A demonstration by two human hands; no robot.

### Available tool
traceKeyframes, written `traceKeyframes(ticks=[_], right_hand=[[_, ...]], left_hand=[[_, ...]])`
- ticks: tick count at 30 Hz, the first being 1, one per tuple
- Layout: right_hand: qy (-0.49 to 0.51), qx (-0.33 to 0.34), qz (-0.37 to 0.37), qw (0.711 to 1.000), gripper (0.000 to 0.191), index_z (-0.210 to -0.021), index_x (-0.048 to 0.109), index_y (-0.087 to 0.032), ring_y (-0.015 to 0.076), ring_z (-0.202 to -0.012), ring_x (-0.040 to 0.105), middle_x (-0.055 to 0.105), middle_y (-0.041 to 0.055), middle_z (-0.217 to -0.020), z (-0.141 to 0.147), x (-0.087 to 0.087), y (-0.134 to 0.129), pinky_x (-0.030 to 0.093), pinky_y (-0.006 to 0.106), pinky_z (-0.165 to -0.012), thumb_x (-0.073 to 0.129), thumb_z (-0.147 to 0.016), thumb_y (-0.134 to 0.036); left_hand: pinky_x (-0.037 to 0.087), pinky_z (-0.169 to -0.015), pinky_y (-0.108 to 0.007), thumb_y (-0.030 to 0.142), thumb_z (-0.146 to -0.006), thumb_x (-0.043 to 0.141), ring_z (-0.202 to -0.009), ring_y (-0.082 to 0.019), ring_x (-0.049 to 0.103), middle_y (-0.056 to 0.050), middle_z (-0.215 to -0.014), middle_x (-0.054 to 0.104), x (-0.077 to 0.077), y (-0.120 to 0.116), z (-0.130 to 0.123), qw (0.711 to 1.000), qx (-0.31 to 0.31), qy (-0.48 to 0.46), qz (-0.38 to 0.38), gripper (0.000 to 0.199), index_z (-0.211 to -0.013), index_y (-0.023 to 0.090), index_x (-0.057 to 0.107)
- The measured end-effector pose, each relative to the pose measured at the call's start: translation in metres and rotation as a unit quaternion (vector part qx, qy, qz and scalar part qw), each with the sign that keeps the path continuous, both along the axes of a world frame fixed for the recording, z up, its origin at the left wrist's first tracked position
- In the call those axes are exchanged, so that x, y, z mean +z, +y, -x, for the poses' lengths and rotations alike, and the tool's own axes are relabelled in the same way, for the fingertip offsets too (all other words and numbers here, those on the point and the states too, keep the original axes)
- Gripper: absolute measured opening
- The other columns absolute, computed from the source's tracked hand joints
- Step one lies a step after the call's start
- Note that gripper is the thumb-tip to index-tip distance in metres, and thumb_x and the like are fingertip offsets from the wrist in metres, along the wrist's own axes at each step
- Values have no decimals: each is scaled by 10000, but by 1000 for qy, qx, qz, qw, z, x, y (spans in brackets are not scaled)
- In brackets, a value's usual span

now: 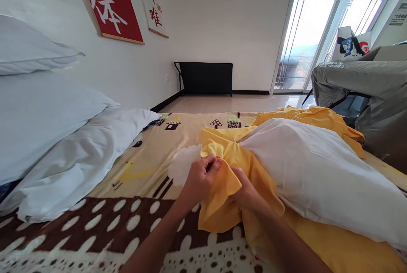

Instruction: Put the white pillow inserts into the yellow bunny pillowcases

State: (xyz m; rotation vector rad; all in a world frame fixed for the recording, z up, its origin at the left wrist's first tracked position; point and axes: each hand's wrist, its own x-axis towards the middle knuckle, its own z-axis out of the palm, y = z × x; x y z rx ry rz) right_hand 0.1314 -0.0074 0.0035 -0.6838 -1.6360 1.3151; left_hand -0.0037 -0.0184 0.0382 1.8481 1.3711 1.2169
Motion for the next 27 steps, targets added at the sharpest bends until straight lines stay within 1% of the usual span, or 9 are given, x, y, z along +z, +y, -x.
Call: traceKeyframes(ticks=[2,4,7,9,13,17,20,24,27], right_hand=[[44,20,27,998,118,-668,610,-174,104,-575,396,501,-28,-603,-2,1,0,347,234,-528,659,-640,-278],[99,17,94,991,129,-685,634,-185,105,-565,416,528,-29,-602,-2,0,1,363,239,-539,680,-622,-289],[194,-28,202,960,155,-712,654,-195,125,-583,477,583,-14,-626,-1,-5,7,391,250,-557,696,-604,-298],[225,-62,225,946,161,-732,662,-205,145,-618,514,618,2,-662,0,-10,11,409,261,-572,693,-614,-310],[225,-67,228,945,164,-716,675,-219,158,-621,531,646,15,-696,0,-13,14,406,269,-549,730,-583,-297],[226,-38,258,939,247,-770,672,-202,153,-602,532,636,6,-668,-2,-11,14,398,268,-553,731,-605,-375],[250,-19,280,927,274,-746,636,-192,126,-577,503,602,-15,-631,-5,-9,15,387,252,-563,721,-606,-412],[215,29,209,954,218,-717,586,-206,93,-561,439,533,-45,-616,-13,1,12,341,216,-534,718,-621,-351],[156,-5,150,976,182,-702,558,-222,96,-551,402,489,-43,-616,-16,12,6,322,218,-507,679,-645,-346]], left_hand=[[339,-561,-241,394,-858,441,-581,-113,400,34,-584,422,1,-2,-2,1000,-1,2,-9,331,-603,186,405],[359,-591,-244,389,-875,425,-616,-125,431,21,-615,471,4,-4,-3,999,-18,24,-15,312,-643,183,455],[390,-633,-249,363,-876,435,-676,-141,502,0,-732,564,8,-5,-1,998,-50,40,-4,216,-804,183,529],[397,-642,-252,348,-856,473,-690,-147,531,-7,-769,592,8,-4,1,997,-55,56,13,180,-856,180,535],[364,-566,-241,389,-835,500,-627,-144,497,6,-662,570,3,-3,0,993,-56,95,45,248,-742,167,563],[343,-528,-235,430,-817,527,-595,-136,467,7,-626,557,-1,-4,-3,995,-33,75,54,302,-706,155,589],[353,-536,-230,404,-799,563,-609,-135,481,7,-644,565,-1,-6,-4,996,-44,36,67,264,-723,152,585],[321,-486,-208,422,-772,597,-552,-100,415,39,-589,471,0,-6,-5,991,-69,-59,95,293,-666,157,530],[296,-464,-200,476,-768,589,-527,-82,371,51,-577,402,1,-4,-5,985,-82,-111,108,360,-635,162,474]])
